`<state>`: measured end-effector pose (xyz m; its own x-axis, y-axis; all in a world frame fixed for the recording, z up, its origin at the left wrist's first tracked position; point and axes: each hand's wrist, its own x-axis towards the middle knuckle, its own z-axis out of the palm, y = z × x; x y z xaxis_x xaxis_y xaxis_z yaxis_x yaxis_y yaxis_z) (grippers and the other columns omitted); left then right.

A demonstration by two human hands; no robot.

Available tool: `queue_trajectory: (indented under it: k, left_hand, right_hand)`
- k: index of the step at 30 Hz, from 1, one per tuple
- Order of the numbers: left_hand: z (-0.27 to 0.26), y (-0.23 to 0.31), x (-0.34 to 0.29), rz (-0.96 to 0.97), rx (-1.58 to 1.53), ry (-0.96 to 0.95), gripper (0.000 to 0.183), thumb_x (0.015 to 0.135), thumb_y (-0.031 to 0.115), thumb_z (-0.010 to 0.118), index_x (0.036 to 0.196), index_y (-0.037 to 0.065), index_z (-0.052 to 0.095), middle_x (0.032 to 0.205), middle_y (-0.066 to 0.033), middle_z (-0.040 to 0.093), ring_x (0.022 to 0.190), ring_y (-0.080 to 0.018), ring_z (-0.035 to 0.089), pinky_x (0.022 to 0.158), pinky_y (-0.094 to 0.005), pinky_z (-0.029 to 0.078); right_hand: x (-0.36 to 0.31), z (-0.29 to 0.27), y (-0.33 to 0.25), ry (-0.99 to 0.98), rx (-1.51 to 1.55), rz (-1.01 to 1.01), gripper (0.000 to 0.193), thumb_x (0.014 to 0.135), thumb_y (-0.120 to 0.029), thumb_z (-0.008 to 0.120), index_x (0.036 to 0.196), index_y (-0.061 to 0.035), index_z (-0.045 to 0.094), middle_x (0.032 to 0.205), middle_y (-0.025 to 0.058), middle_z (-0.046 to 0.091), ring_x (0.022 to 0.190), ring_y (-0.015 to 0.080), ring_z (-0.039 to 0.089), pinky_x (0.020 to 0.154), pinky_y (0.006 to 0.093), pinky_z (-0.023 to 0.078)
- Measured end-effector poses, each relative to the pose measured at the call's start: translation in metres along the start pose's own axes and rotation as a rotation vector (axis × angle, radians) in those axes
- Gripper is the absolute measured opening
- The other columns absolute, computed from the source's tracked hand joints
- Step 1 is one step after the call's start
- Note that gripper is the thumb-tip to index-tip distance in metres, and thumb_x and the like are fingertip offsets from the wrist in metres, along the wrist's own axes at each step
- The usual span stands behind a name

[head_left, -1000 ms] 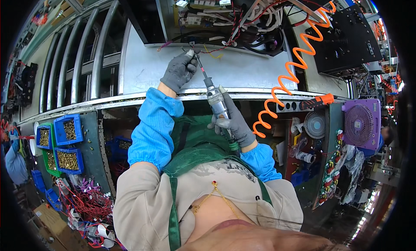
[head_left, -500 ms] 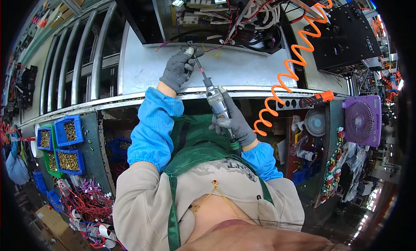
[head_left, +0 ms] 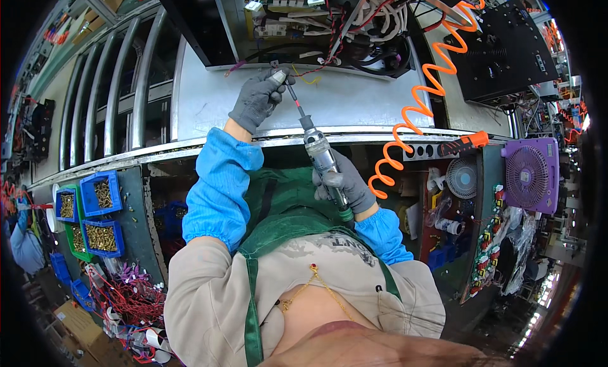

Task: The person assembles an electronic device by connecting wires and installing a circuit board into a metal chassis. They use a pneumatic screwdriver to secure the board and other components with screws, working within a factory environment.

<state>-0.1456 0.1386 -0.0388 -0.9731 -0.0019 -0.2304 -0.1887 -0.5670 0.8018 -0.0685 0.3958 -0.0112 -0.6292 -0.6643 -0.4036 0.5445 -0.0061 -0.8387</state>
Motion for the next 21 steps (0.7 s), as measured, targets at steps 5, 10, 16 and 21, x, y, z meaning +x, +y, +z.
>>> queue_trajectory:
  k: [5, 10, 16, 21]
  left_hand:
    - [0.002, 0.002, 0.007, -0.028, -0.051, -0.031, 0.021, 0.092, 0.015, 0.056, 0.106, 0.0, 0.059, 0.091, -0.0109, 0.065, 0.063, -0.0021, 0.05, 0.046, -0.0115, 0.039]
    - [0.005, -0.002, 0.007, -0.093, -0.221, -0.039, 0.027, 0.092, 0.014, 0.055, 0.112, -0.005, 0.055, 0.099, -0.0157, 0.063, 0.065, -0.0048, 0.053, 0.047, -0.0123, 0.041]
    - [0.007, 0.0, 0.003, -0.056, -0.151, 0.0, 0.027, 0.092, 0.015, 0.054, 0.113, -0.002, 0.056, 0.1, -0.0138, 0.062, 0.063, -0.0039, 0.05, 0.046, -0.0123, 0.04]
    - [-0.001, -0.009, 0.03, 0.213, 0.424, 0.321, 0.032, 0.085, 0.031, 0.059, 0.101, 0.005, 0.065, 0.084, -0.0093, 0.063, 0.068, -0.0149, 0.055, 0.058, -0.0282, 0.045]
  right_hand:
    - [-0.006, -0.002, -0.009, 0.004, -0.011, 0.019, 0.078, 0.058, -0.039, 0.074, 0.12, -0.0028, 0.045, 0.077, 0.0073, 0.057, 0.05, 0.0142, 0.058, 0.049, 0.027, 0.052]
    - [-0.006, 0.001, -0.003, 0.015, 0.057, 0.011, 0.078, 0.058, -0.04, 0.075, 0.119, -0.0033, 0.045, 0.077, 0.0074, 0.057, 0.05, 0.0146, 0.058, 0.048, 0.0267, 0.052]
    - [-0.004, -0.003, -0.001, 0.014, -0.003, -0.011, 0.081, 0.056, -0.042, 0.076, 0.12, -0.0036, 0.045, 0.076, 0.0071, 0.056, 0.051, 0.0144, 0.058, 0.049, 0.0273, 0.052]
    - [-0.005, -0.002, -0.01, 0.01, 0.027, -0.067, 0.087, 0.054, -0.044, 0.077, 0.122, -0.0022, 0.043, 0.076, 0.0071, 0.056, 0.051, 0.0144, 0.057, 0.05, 0.0281, 0.052]
